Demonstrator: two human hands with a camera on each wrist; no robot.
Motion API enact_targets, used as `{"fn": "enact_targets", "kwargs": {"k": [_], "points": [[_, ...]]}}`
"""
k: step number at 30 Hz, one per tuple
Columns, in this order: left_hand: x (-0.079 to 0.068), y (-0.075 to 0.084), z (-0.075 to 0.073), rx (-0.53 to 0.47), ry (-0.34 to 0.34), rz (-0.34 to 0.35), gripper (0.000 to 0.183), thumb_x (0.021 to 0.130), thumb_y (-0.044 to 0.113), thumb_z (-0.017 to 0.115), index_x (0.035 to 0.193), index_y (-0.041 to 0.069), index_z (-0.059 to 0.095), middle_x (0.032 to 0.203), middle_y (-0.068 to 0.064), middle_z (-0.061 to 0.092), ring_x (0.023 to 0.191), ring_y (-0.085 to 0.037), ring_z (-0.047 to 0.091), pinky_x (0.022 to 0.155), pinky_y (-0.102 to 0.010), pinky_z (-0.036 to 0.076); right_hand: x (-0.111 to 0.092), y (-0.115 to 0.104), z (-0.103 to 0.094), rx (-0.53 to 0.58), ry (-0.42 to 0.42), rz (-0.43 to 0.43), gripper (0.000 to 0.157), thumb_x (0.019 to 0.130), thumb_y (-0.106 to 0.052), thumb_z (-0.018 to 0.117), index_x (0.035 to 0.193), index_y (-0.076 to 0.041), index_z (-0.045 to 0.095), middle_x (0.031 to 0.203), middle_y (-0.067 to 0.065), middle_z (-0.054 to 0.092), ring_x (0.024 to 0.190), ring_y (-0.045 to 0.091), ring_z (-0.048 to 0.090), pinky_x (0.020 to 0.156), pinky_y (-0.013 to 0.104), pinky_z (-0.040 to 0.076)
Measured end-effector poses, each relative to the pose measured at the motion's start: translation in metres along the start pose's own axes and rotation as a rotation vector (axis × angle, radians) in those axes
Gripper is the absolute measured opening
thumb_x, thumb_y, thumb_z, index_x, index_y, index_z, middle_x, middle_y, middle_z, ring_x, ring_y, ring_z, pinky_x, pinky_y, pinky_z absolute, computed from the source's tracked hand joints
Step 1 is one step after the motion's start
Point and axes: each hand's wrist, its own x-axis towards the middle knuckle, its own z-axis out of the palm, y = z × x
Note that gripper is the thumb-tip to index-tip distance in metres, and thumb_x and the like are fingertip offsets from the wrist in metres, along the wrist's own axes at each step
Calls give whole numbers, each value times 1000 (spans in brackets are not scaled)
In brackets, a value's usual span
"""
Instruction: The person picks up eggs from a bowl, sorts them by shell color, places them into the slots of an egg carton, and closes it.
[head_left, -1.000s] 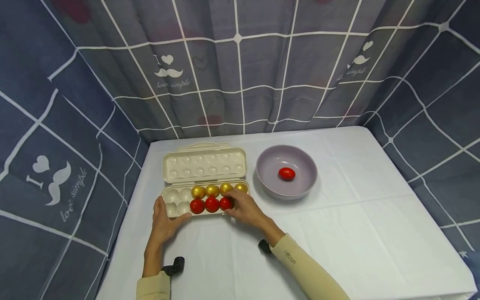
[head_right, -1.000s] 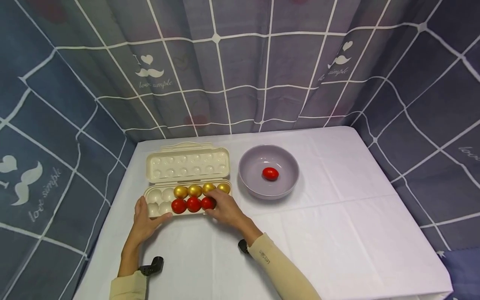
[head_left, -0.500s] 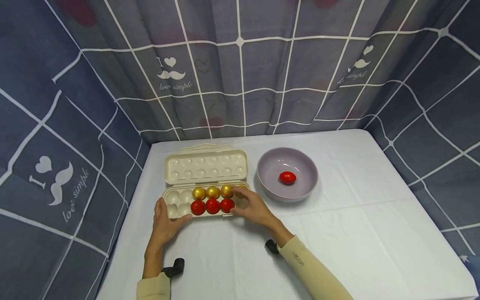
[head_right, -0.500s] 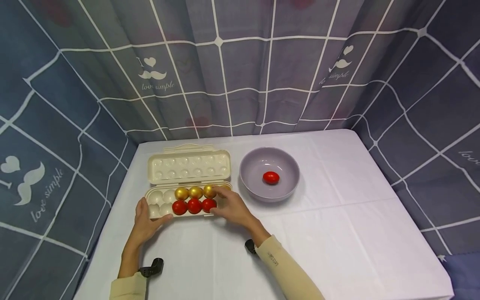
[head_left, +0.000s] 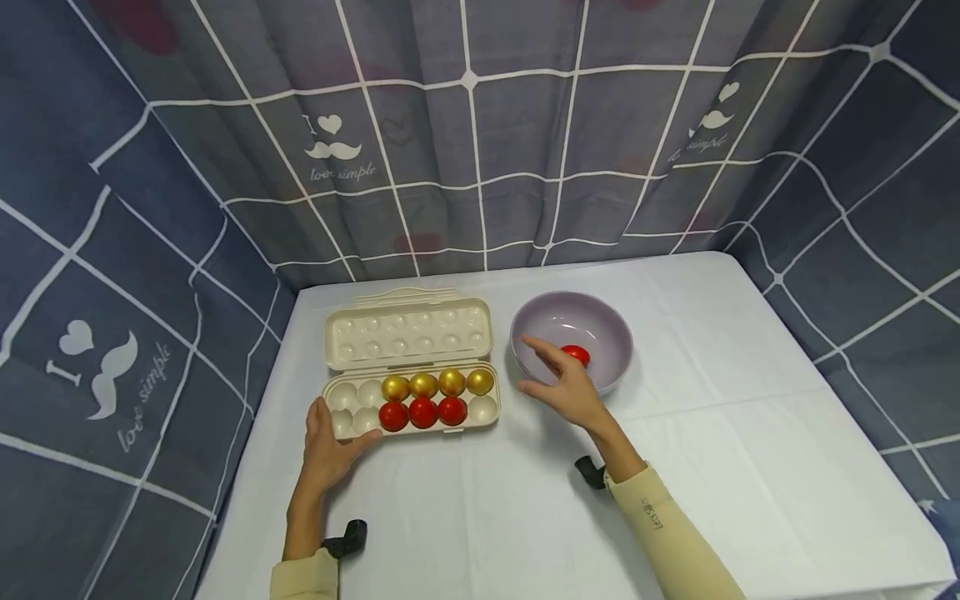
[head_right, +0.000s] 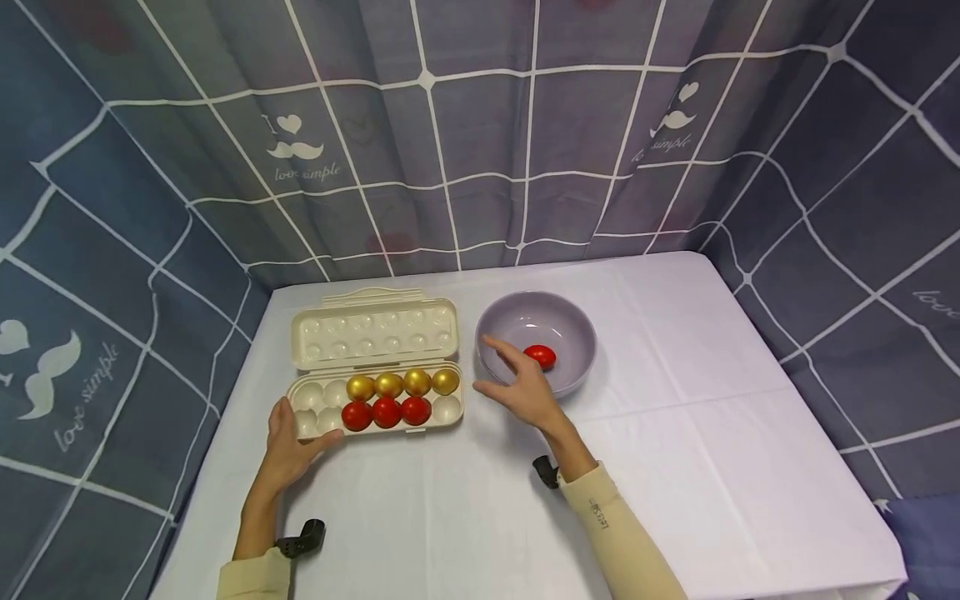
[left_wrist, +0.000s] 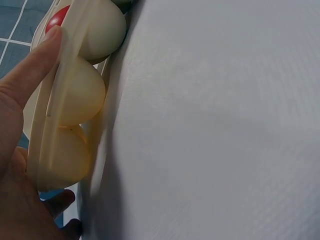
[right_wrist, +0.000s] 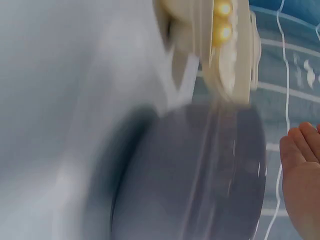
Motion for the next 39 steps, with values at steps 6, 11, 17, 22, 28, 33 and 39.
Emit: {"fn": "enact_targets", "kwargs": {"k": [6, 11, 17, 22, 28, 33, 39], "points": [[-1, -2, -2, 3, -8, -19, 132, 78, 48, 81, 153, 2, -18, 161, -20, -14, 146, -48, -4, 112, -65, 9, -3, 20, -37, 63, 56, 103, 63, 84, 6, 74, 140, 12, 45, 144, 28, 45, 135, 42, 40, 111, 50, 30], [-2, -3, -2, -23, -2, -9, 131, 78, 46, 81, 153, 1, -17, 161, -20, -14, 146, -47, -5, 113, -65, 8, 0, 48, -60, 111, 104, 167, 65, 87, 3, 72, 142, 12, 41, 148, 27, 41, 141, 35, 34, 115, 43, 25], [-2, -4, 0, -34, 0, -16, 132, 78, 46, 82, 154, 2, -17, 162, -19, -14, 145, -48, -4, 113, -65, 9, -1, 57, -68, 79, 107, 198, 66, 88, -4, 74, 143, 11, 41, 149, 27, 40, 141, 35, 34, 114, 41, 25], [-3, -2, 0, -36, 3, -7, 132, 78, 45, 82, 153, 1, -17, 162, -19, -13, 145, -48, -4, 112, -65, 9, -1, 58, -66, 66, 130, 209, 64, 88, -1, 73, 142, 12, 42, 148, 27, 41, 141, 34, 34, 115, 40, 25], [-3, -2, 1, -44, 6, 3, 131, 78, 43, 83, 154, 0, -15, 161, -20, -12, 146, -48, -3, 112, -65, 9, 3, 59, -62, -17, 150, 258, 62, 88, 1, 71, 141, 15, 42, 145, 30, 43, 139, 39, 36, 113, 42, 28], [-2, -2, 1, -46, 10, 15, 130, 78, 42, 83, 154, -1, -14, 161, -22, -12, 145, -49, -3, 112, -66, 9, 10, 62, -63, -84, 141, 301, 60, 87, 0, 71, 138, 17, 43, 142, 32, 46, 134, 42, 42, 109, 46, 35], [-1, -3, -1, -39, -7, 2, 132, 78, 47, 82, 153, 0, -16, 161, -21, -14, 145, -48, -5, 112, -66, 9, 18, 64, -60, -146, 117, 359, 59, 85, 1, 73, 135, 17, 47, 136, 34, 50, 128, 44, 48, 107, 50, 37]]}}
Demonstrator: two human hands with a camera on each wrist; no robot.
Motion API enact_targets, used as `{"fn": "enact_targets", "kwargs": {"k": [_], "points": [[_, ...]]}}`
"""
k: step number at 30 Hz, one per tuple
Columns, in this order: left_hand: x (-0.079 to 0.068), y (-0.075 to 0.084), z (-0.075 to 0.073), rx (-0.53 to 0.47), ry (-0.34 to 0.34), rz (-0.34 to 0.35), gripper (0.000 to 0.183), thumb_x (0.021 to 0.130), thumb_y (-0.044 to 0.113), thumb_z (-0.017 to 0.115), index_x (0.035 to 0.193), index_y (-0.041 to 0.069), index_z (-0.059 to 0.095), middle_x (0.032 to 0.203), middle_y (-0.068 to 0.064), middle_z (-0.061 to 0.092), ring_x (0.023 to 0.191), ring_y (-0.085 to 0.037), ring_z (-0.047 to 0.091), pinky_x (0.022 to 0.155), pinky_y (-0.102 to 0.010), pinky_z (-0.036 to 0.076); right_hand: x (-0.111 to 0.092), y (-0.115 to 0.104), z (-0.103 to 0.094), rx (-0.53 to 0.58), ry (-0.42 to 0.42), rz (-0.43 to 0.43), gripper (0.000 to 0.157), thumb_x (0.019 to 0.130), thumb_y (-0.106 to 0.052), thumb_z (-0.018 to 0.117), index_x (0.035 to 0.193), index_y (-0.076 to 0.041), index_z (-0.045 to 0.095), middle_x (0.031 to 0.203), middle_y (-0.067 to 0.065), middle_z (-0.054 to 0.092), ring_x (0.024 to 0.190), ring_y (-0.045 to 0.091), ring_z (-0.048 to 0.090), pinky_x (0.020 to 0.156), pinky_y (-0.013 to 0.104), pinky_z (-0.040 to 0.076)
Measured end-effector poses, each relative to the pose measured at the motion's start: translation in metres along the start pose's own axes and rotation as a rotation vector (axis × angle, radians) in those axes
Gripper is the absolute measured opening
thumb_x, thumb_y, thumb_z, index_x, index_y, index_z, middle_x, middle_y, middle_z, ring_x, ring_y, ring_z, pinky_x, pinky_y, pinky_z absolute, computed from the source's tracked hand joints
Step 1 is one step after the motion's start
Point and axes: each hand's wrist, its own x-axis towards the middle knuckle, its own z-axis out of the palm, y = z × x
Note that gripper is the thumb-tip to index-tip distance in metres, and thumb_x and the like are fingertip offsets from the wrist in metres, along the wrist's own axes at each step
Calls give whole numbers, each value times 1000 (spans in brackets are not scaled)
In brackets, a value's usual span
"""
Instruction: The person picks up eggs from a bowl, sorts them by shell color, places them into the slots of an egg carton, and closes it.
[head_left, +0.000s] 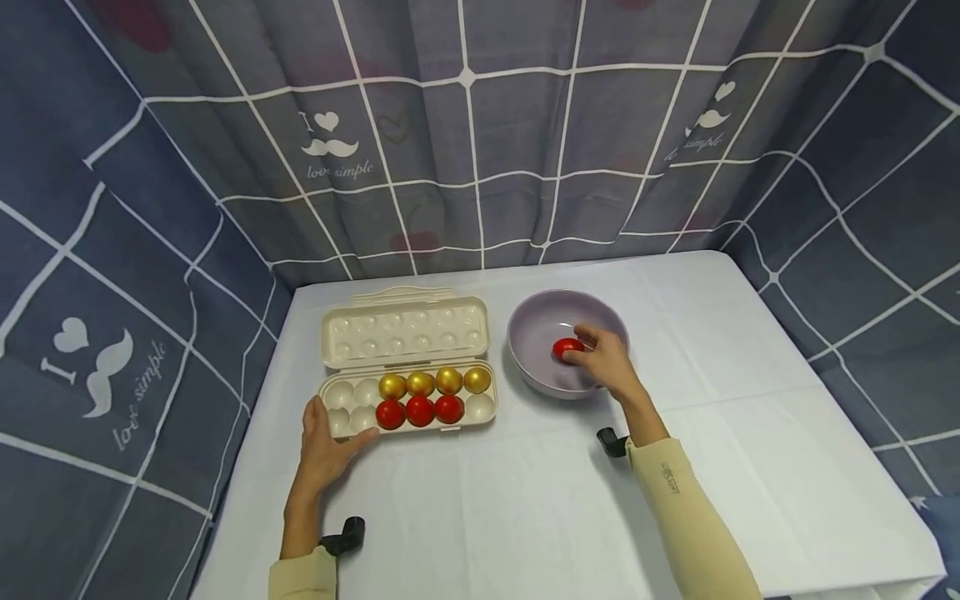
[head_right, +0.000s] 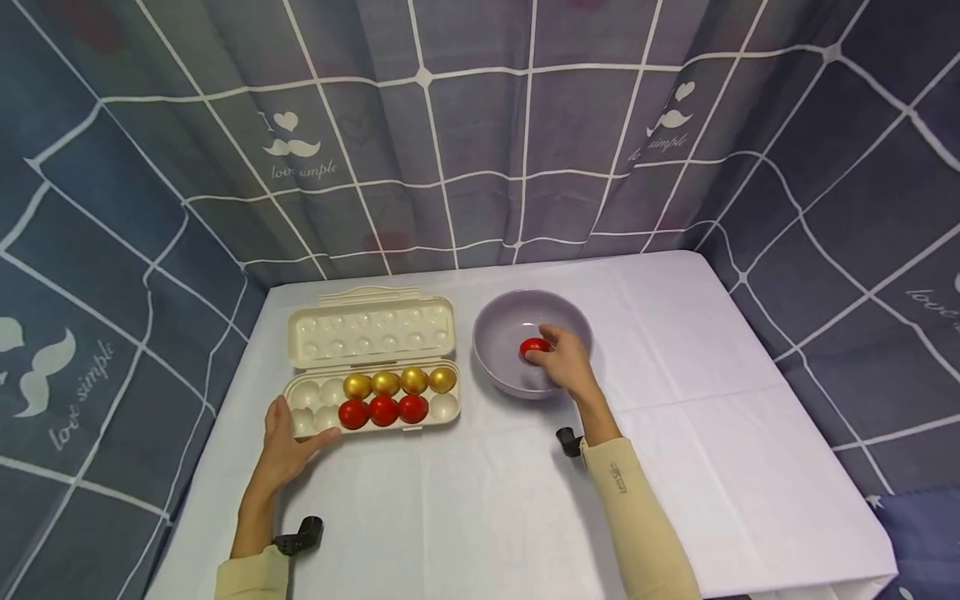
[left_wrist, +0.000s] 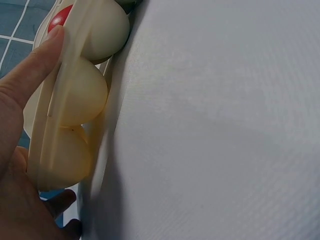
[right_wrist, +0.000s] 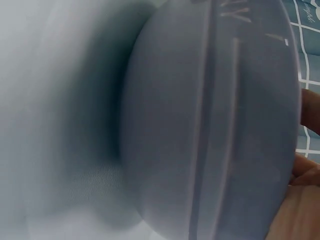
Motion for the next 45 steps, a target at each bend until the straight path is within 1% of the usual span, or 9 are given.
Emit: {"fn": "enact_targets", "kwargs": {"k": [4, 7, 11, 15, 19, 26, 29, 38, 45], "points": [[-2, -1, -6, 1, 0, -20, 133, 78, 48, 81, 153, 3, -19, 162, -17, -16, 146, -44, -7, 113, -63, 8, 8, -3, 10, -35, -64, -3, 59, 85, 2, 72, 135, 18, 46, 135, 35, 50, 125, 44, 50, 106, 50, 38], [-2, -2, -9, 2, -2, -23, 133, 78, 48, 81, 153, 4, -20, 162, -16, -17, 147, -43, -8, 113, -64, 8, 12, -6, 17, -87, -84, -22, 59, 85, 2, 72, 136, 18, 46, 134, 34, 51, 121, 43, 53, 104, 50, 40], [0, -2, -10, 8, -3, -11, 133, 78, 49, 81, 153, 3, -19, 161, -17, -17, 146, -44, -7, 113, -64, 8, 14, -8, 23, -210, -75, -55, 58, 83, -2, 74, 133, 16, 50, 130, 32, 57, 116, 42, 56, 101, 50, 42], [1, 0, -8, 13, -4, -8, 132, 79, 47, 81, 153, 3, -19, 161, -17, -16, 146, -44, -7, 113, -63, 8, 16, -7, 29, -327, -87, -69, 56, 83, -4, 74, 132, 13, 54, 126, 29, 60, 111, 40, 59, 97, 49, 45], [0, 3, -7, 15, -7, -13, 132, 79, 46, 81, 153, 3, -19, 161, -18, -16, 146, -46, -8, 112, -65, 8, 19, -8, 35, -411, -105, -56, 54, 83, -4, 73, 132, 10, 55, 125, 27, 60, 109, 39, 59, 96, 48, 46], [1, 1, -5, 6, -5, -7, 131, 79, 46, 81, 153, 3, -18, 161, -17, -16, 146, -45, -8, 113, -64, 7, 20, -10, 41, -489, -157, 3, 53, 84, -1, 71, 134, 7, 55, 126, 25, 61, 112, 38, 58, 99, 47, 45], [2, 0, -4, 3, -4, -2, 132, 79, 46, 81, 153, 3, -18, 162, -16, -16, 146, -44, -8, 113, -64, 6, 19, -10, 42, -530, -178, -2, 50, 84, 1, 68, 132, 7, 57, 125, 25, 62, 111, 38, 59, 98, 47, 45], [3, 1, 0, -16, 2, 17, 131, 78, 43, 82, 153, 1, -17, 161, -19, -14, 146, -44, -7, 114, -62, 6, 13, -8, 37, -529, -140, -13, 47, 84, 0, 70, 130, 6, 59, 122, 23, 64, 109, 38, 60, 97, 48, 45], [2, 2, 1, -11, 7, 22, 131, 78, 42, 83, 153, -1, -15, 161, -20, -13, 146, -46, -7, 114, -62, 7, 11, -7, 35, -469, -34, -57, 46, 81, -2, 73, 125, 5, 62, 117, 22, 65, 107, 38, 60, 95, 49, 45]]}}
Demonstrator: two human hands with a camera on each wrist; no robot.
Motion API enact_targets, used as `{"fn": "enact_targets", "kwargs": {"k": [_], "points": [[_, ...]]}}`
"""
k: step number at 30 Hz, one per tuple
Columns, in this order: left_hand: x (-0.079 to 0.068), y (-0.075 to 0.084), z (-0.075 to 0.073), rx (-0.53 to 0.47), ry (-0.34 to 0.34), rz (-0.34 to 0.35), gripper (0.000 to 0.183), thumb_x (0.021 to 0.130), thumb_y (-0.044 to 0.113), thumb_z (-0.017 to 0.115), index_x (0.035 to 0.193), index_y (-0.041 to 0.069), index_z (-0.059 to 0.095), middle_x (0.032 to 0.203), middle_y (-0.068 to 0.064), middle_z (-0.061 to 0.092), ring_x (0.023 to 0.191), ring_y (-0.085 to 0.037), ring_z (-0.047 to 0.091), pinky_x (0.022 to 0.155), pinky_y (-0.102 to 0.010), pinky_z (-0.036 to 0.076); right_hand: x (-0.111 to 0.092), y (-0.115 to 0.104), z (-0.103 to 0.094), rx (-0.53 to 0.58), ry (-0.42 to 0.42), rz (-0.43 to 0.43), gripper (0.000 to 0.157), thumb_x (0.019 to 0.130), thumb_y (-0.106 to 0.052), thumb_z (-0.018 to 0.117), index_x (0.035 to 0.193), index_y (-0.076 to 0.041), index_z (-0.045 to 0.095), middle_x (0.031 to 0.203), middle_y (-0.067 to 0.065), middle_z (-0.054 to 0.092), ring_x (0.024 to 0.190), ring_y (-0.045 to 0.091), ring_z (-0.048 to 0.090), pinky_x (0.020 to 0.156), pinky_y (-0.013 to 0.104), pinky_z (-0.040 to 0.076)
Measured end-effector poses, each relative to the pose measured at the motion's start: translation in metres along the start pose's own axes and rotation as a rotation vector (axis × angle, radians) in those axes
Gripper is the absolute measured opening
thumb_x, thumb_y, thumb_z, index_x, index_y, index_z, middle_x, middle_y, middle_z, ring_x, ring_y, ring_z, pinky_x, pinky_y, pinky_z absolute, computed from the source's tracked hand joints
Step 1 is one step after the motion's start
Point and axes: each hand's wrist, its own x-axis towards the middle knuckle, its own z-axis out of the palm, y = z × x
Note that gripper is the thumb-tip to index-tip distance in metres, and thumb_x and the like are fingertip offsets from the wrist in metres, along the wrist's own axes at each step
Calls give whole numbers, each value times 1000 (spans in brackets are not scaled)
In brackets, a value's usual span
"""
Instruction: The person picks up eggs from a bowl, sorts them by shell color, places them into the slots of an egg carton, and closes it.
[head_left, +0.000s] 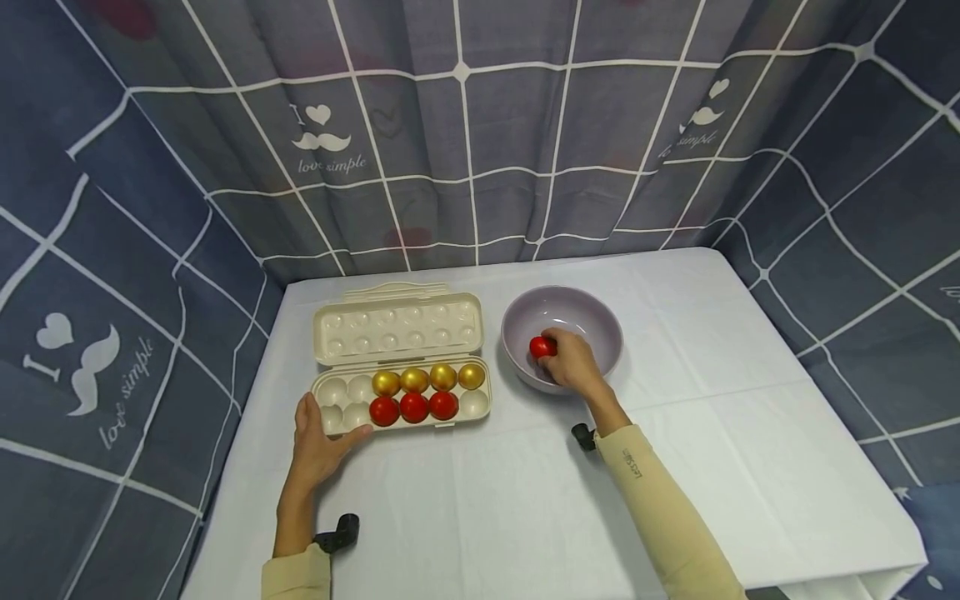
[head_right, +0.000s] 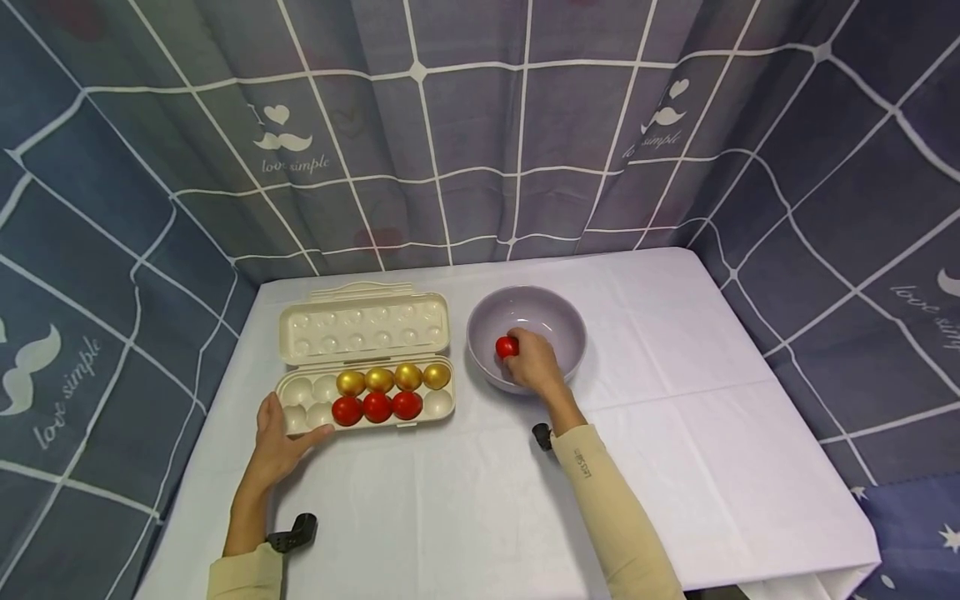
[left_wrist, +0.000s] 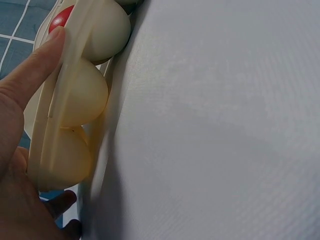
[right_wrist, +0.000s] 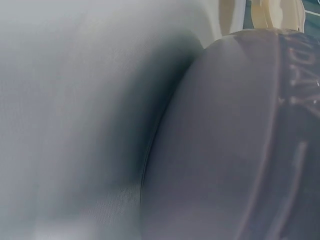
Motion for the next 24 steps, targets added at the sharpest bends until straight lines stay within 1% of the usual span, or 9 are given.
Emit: {"fn": "enact_targets", "kwargs": {"k": [5, 8, 13, 16, 20, 24], "points": [[-1, 1, -1, -5, -12, -14, 131, 79, 41, 83, 153, 0, -18, 161, -19, -15, 146, -44, -8, 114, -61, 6, 1, 3, 0, 59, 72, 0, 39, 80, -3, 76, 117, 2, 64, 114, 19, 66, 104, 37, 59, 93, 48, 45], [-1, 1, 0, -3, -16, -16, 132, 78, 42, 83, 152, 0, -18, 161, -20, -15, 146, -45, -9, 114, -62, 6, 1, 4, 0, 114, 104, 8, 38, 80, -4, 77, 116, 1, 65, 114, 19, 67, 103, 36, 61, 92, 47, 47], [1, 1, 0, -2, -13, -12, 132, 78, 43, 83, 153, 0, -17, 161, -20, -14, 146, -45, -7, 114, -62, 7, -3, 5, -1, 288, 140, 11, 39, 80, -4, 78, 116, 3, 62, 113, 21, 66, 103, 35, 65, 91, 44, 52], [2, 0, 0, -1, -13, -6, 133, 77, 45, 83, 153, 1, -17, 161, -18, -15, 146, -44, -8, 114, -62, 7, -6, 4, -2, 403, 170, -12, 38, 80, -2, 78, 113, 4, 60, 111, 21, 65, 103, 34, 63, 89, 42, 54], [2, 0, 0, -4, -15, -7, 133, 78, 46, 82, 153, 1, -18, 161, -18, -16, 146, -44, -9, 114, -62, 6, -9, 3, -3, 510, 212, -67, 38, 78, 1, 80, 110, 5, 60, 109, 21, 64, 105, 32, 61, 87, 41, 55], [2, 0, -1, -7, -10, -6, 133, 77, 45, 83, 153, 1, -17, 161, -18, -15, 146, -44, -8, 114, -62, 6, -13, 3, -2, 579, 243, -146, 45, 78, 2, 80, 119, 7, 60, 116, 24, 63, 108, 36, 60, 88, 46, 53]]}}
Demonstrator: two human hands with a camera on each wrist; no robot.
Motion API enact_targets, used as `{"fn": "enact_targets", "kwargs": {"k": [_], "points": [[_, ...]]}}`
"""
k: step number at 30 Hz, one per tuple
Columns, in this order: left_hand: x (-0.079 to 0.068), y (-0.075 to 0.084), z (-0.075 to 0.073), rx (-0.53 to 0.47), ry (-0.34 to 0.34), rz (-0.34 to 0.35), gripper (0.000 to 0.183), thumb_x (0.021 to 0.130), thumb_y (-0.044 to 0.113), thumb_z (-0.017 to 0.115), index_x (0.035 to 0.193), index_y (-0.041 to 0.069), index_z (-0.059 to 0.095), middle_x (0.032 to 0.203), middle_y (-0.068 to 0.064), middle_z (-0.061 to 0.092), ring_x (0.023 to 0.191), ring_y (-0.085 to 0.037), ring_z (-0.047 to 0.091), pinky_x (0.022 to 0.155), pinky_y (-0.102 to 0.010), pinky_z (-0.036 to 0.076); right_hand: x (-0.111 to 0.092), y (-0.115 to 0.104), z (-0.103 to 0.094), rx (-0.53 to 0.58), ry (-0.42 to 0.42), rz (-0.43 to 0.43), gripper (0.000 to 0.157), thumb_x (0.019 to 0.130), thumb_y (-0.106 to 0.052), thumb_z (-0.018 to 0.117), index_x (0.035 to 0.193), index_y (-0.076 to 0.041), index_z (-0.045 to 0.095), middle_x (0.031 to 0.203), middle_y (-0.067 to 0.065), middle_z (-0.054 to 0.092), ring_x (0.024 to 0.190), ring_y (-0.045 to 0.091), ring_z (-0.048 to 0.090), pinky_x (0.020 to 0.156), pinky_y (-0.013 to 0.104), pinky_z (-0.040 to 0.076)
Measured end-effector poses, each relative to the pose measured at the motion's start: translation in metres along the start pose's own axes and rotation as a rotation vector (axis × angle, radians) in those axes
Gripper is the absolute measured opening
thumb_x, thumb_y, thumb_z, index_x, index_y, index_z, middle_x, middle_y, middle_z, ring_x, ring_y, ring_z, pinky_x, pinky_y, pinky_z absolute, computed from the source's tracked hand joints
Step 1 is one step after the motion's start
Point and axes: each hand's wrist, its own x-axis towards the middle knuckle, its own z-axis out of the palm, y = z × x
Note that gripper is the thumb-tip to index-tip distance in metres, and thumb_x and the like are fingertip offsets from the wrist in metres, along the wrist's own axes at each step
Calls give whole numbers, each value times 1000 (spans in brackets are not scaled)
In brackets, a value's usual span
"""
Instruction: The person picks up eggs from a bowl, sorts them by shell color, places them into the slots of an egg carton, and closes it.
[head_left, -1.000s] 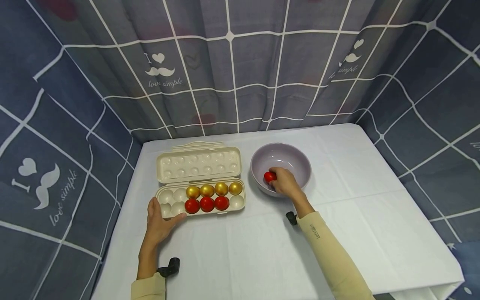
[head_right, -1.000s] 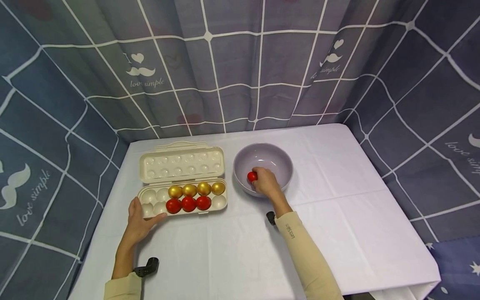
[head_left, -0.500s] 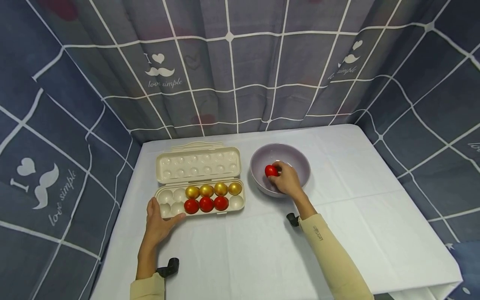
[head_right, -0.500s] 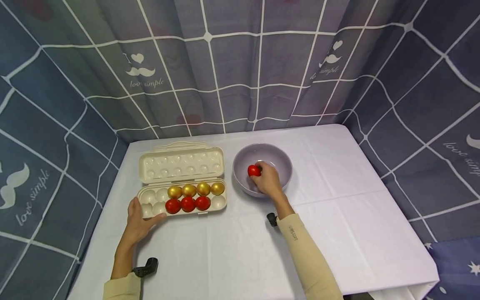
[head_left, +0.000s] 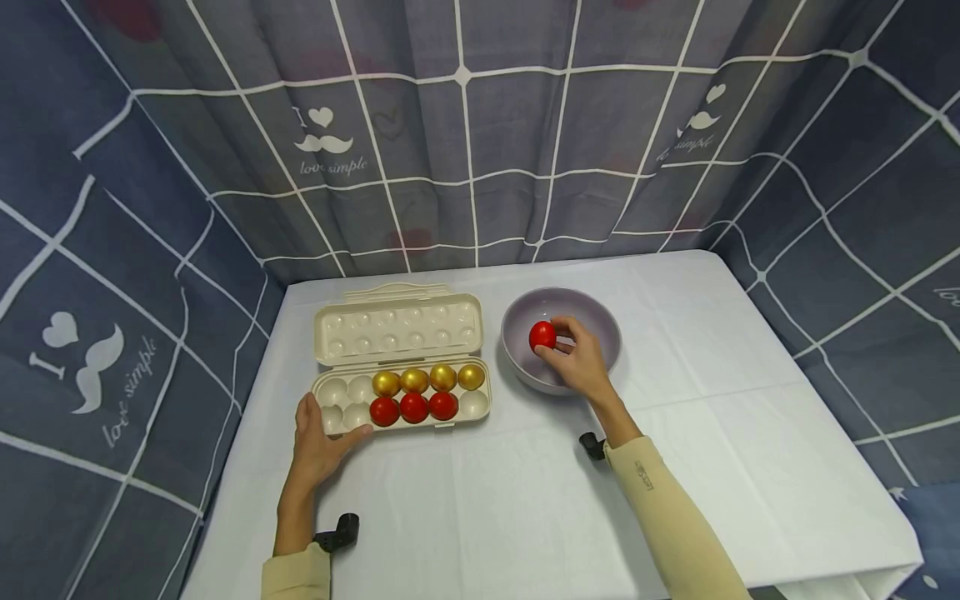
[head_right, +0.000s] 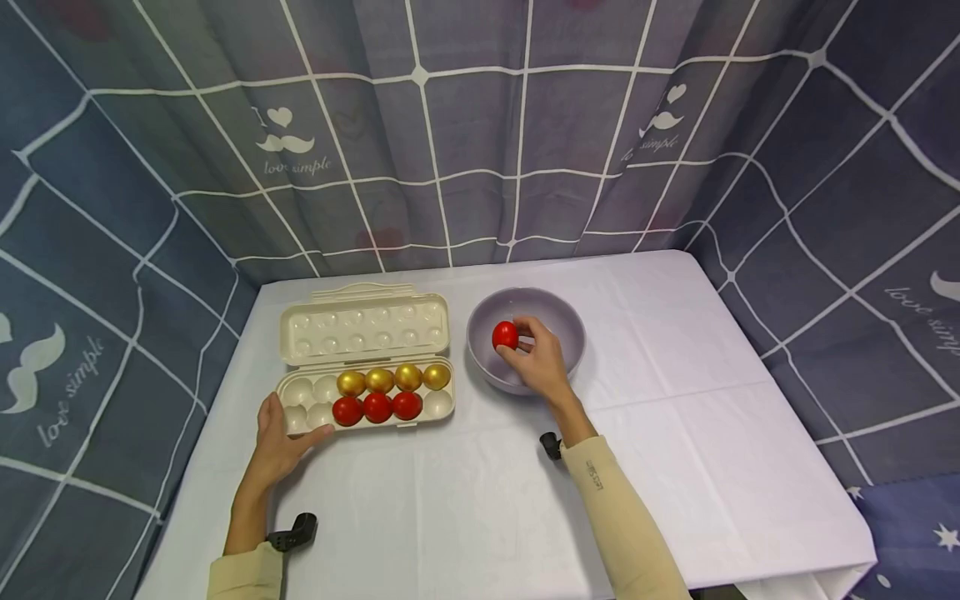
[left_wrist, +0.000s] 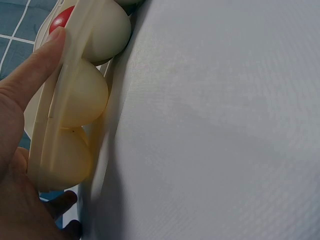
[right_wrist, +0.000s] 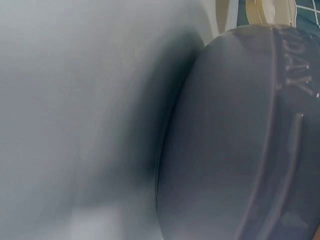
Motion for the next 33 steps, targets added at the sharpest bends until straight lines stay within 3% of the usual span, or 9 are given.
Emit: {"fn": "enact_targets", "kwargs": {"k": [4, 9, 15, 20, 25, 33], "points": [[-2, 1, -1, 5, -3, 3, 132, 78, 44, 83, 153, 1, -18, 161, -19, -15, 146, -45, -7, 114, -62, 7, -6, -17, 0, 37, -2, -50, 48, 80, 6, 76, 124, 13, 58, 121, 28, 60, 110, 41, 58, 89, 53, 51], [-2, 2, -1, 15, -5, -12, 133, 78, 44, 83, 153, 0, -18, 161, -20, -16, 146, -47, -7, 113, -63, 7, -10, -38, -1, 61, 12, -79, 44, 78, 11, 75, 119, 16, 59, 116, 30, 62, 106, 42, 59, 86, 55, 52], [-2, 2, 1, 19, -3, -9, 133, 77, 44, 83, 153, -1, -16, 161, -22, -15, 145, -49, -6, 112, -66, 8, -19, -47, 12, 158, 48, -87, 41, 76, 11, 77, 114, 16, 61, 109, 28, 64, 98, 31, 63, 82, 39, 57], [0, 1, 2, 26, 0, 3, 132, 77, 45, 82, 153, -1, -16, 161, -21, -13, 145, -49, -4, 112, -66, 8, -32, -54, 29, 267, -19, -37, 42, 76, 13, 75, 114, 18, 58, 109, 27, 62, 97, 24, 62, 80, 32, 57], [1, 2, 2, 29, -6, -1, 132, 78, 46, 82, 153, 2, -17, 161, -19, -14, 146, -47, -5, 113, -65, 7, -40, -42, 47, 293, -129, 7, 43, 77, 13, 76, 115, 16, 57, 112, 25, 61, 101, 29, 60, 84, 40, 56], [-1, 1, 1, 22, -1, -9, 132, 78, 44, 82, 153, 1, -18, 161, -20, -14, 146, -47, -6, 113, -64, 7, -56, -19, 85, 173, -222, -26, 44, 76, 1, 83, 114, 7, 62, 112, 20, 63, 107, 34, 61, 89, 43, 53]]}}
